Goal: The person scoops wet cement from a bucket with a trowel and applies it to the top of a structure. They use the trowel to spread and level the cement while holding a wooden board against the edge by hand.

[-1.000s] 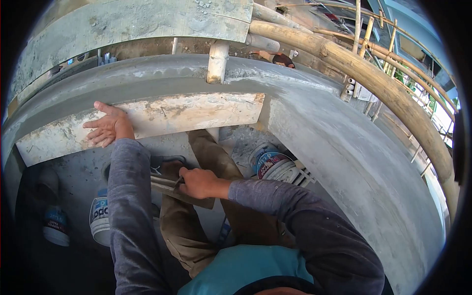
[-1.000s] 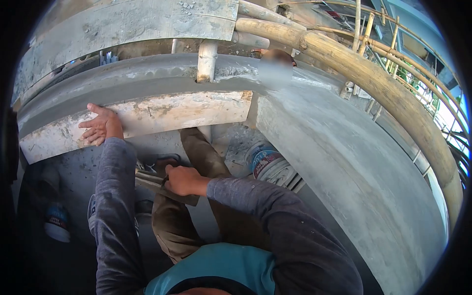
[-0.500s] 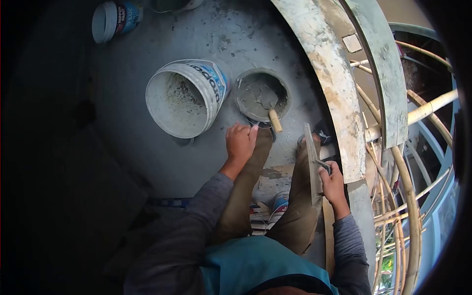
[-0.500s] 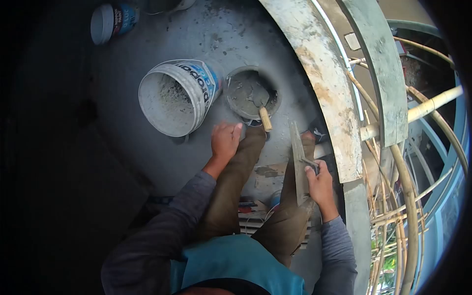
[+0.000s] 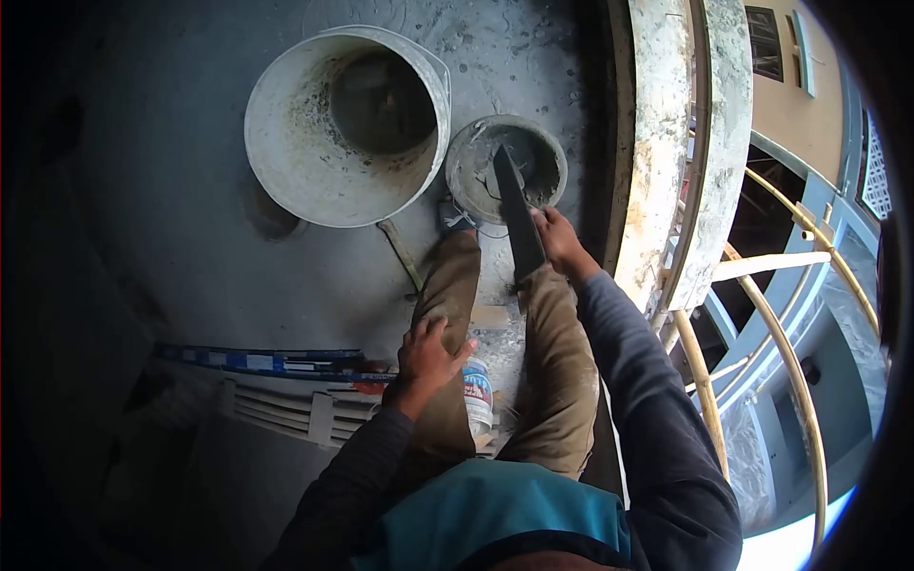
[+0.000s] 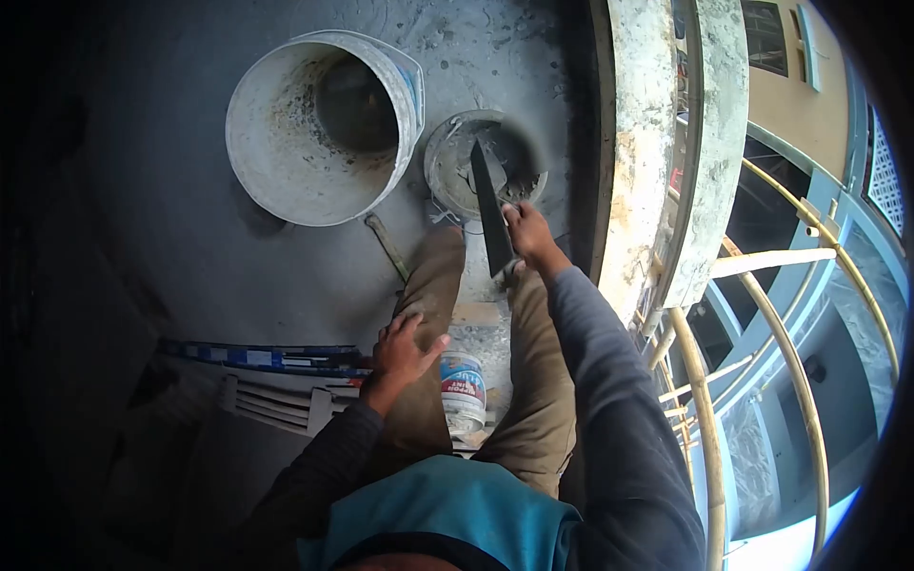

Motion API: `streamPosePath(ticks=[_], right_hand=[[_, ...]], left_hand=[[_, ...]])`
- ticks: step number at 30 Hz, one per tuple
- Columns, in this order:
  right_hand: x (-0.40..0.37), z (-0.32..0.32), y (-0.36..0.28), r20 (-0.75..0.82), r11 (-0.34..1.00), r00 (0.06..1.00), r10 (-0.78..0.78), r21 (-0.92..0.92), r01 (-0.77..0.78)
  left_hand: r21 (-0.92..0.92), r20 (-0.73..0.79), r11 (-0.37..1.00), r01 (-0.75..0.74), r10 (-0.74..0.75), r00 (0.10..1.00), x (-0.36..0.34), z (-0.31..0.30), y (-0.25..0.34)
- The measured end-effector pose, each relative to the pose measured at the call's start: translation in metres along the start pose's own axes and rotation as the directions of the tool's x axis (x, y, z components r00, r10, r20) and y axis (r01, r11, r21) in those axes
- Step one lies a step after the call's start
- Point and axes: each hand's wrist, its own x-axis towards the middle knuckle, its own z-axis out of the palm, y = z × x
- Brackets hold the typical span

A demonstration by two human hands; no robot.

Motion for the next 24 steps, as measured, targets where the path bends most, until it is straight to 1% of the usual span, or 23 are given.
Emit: streamPosePath(ticks=[1,2,3,4,5,6,7,8,11,13,14,16,17,18,19,20,22,23,24], right_hand=[[0.025,0.013,-0.001,0.011,0.993,1.000,0.005,-0.121,-0.003],[0.047,0.026,0.001,0.002,0.997,1.000,0.030,-0.076,-0.030],[0.060,0.038,-0.001,-0.005,0.998,0.998,0.056,-0.027,-0.057],[0.067,0.049,-0.001,0.001,0.997,0.998,0.070,-0.023,-0.070],[0.070,0.053,-0.013,0.046,0.967,0.978,0.201,0.147,-0.206],[0.077,0.057,-0.019,0.112,0.890,0.941,0.318,0.306,-0.338],[0.104,0.073,0.019,0.058,0.972,0.988,0.142,0.179,-0.151],[0.106,0.076,0.033,0.063,0.970,0.987,0.145,0.186,-0.154],[0.110,0.076,0.057,0.255,0.925,0.967,0.019,0.363,-0.114],[0.107,0.068,0.070,0.338,0.866,0.938,-0.083,0.491,-0.100],[0.101,0.057,0.068,0.321,0.855,0.943,-0.083,0.509,-0.098],[0.079,0.025,0.047,0.527,0.760,0.845,-0.091,0.585,-0.283],[0.075,0.018,0.047,0.508,0.835,0.855,-0.103,0.511,-0.203],[0.072,0.015,0.051,0.494,0.821,0.862,-0.112,0.535,-0.199],[0.067,0.009,0.058,0.555,0.794,0.803,-0.215,0.578,-0.187],[0.061,-0.002,0.069,0.591,0.764,0.744,-0.311,0.621,-0.174],[0.047,-0.003,0.102,0.577,0.712,0.786,-0.222,0.647,-0.273],[0.030,-0.016,0.109,0.494,0.865,0.816,-0.301,0.502,0.015],[0.008,-0.033,0.110,0.494,0.847,0.819,-0.291,0.531,-0.019]], left_hand=[[-0.110,-0.038,0.994,-0.001,-0.003,0.999,0.005,0.004,-0.006],[-0.110,-0.021,0.994,0.001,-0.003,1.000,0.008,0.006,-0.010],[-0.142,-0.049,0.990,-0.023,0.016,0.999,0.009,0.005,-0.013],[-0.173,-0.082,0.984,-0.046,0.032,0.996,0.011,0.004,-0.017],[-0.168,-0.075,0.985,-0.040,0.028,0.997,0.014,0.003,-0.021],[-0.206,-0.110,0.975,-0.089,0.068,0.992,0.017,0.003,-0.026],[-0.240,-0.145,0.961,-0.138,0.106,0.984,0.018,0.003,-0.030],[-0.234,-0.142,0.963,-0.134,0.102,0.985,0.019,0.004,-0.033],[-0.209,-0.124,0.967,-0.146,0.122,0.985,0.021,0.002,-0.034],[-0.176,-0.150,0.972,-0.154,0.128,0.980,0.022,0.005,-0.030],[-0.156,-0.145,0.973,-0.168,0.146,0.979,0.022,0.006,-0.026],[-0.150,-0.118,0.980,-0.128,0.111,0.987,0.022,0.008,-0.018],[-0.125,-0.118,0.982,-0.139,0.125,0.985,0.022,0.008,-0.015],[-0.126,-0.125,0.983,-0.131,0.115,0.985,0.022,0.008,-0.012],[-0.127,-0.127,0.984,-0.128,0.112,0.986,0.022,0.008,-0.007],[-0.100,-0.109,0.982,-0.161,0.150,0.983,0.021,0.009,-0.003],[-0.065,-0.171,0.987,-0.150,0.137,0.976,0.021,0.013,0.003],[-0.102,-0.165,0.985,-0.142,0.124,0.979,0.022,0.017,0.004],[-0.136,-0.154,0.983,-0.124,0.103,0.983,0.023,0.019,0.010]])
